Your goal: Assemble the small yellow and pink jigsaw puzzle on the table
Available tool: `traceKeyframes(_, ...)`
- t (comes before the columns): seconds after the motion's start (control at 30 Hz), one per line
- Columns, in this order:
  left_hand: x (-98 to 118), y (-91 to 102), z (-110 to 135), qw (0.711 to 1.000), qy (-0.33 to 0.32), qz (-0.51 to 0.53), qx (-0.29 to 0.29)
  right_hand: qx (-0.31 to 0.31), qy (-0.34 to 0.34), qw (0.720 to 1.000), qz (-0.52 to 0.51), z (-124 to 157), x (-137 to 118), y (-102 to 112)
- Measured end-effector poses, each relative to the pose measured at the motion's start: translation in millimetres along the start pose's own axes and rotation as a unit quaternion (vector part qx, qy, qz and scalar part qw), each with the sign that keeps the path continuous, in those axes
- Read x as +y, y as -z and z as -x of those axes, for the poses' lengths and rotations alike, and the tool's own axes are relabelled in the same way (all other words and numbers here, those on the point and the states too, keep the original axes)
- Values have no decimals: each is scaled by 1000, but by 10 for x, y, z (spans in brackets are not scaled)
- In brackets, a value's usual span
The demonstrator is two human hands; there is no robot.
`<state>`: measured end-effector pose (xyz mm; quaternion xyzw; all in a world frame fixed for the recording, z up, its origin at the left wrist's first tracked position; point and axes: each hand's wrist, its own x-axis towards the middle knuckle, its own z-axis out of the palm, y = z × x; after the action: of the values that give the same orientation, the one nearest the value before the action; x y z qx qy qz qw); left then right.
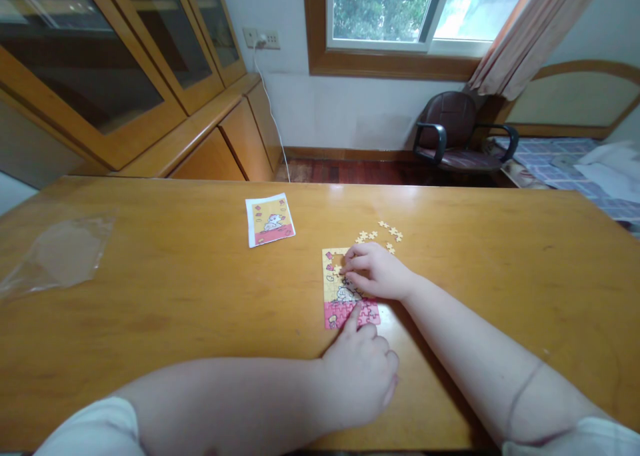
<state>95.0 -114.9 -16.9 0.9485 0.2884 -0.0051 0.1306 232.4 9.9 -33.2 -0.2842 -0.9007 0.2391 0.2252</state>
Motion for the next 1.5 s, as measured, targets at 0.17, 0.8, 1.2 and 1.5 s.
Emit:
traceKeyframes(0.17, -1, 9, 1, 1000, 3, 4, -2, -15, 12, 1000, 4, -10, -8, -8)
traceKeyframes(0.8, 2, -29, 0, 1000, 2, -6, 7, 4, 2, 1000, 19, -1, 11, -43)
traceKeyframes(1.2, 7, -7, -2, 1000, 3, 2, 1, -19, 1, 999, 42, -11, -6, -40)
traceKeyframes(1.5, 2, -73, -6, 1000, 7, -7, 18, -26, -12, 998, 49, -3, -17, -51)
